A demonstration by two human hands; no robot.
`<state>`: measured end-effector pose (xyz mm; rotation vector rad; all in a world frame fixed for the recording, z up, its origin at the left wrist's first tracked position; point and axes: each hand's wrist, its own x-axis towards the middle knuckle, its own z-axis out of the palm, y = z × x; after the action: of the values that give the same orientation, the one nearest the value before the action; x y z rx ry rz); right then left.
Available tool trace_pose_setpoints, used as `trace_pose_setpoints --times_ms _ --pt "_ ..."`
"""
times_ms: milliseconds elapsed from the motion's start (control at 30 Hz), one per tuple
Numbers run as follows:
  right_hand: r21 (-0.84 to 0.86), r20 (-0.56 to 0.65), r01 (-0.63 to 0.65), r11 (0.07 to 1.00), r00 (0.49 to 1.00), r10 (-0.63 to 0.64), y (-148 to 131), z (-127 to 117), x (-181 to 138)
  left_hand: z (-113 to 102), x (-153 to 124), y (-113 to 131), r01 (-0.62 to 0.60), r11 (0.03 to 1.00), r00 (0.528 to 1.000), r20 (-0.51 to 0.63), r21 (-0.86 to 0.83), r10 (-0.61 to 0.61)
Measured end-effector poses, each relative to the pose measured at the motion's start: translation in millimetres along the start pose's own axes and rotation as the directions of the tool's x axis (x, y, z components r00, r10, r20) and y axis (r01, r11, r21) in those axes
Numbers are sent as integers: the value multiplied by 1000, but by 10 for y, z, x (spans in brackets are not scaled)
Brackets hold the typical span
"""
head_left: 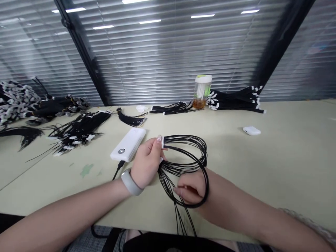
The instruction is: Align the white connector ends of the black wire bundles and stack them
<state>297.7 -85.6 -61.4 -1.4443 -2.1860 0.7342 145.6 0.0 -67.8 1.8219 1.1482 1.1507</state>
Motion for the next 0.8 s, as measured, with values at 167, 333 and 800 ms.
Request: trace_pose_setpoints --times_ms 167,333,800 --pt "-14 -97 -3 1000 995 2 21 129 140 25 -51 -20 -42 999 999 19 26 41" --pt "-150 -180 29 988 982 -56 31 243 208 69 -98 -37 -93 994 993 78 61 88" --pt "-214 -193 -13 977 981 -29 33 149 212 54 -76 -53 -56 995 995 91 77 49"
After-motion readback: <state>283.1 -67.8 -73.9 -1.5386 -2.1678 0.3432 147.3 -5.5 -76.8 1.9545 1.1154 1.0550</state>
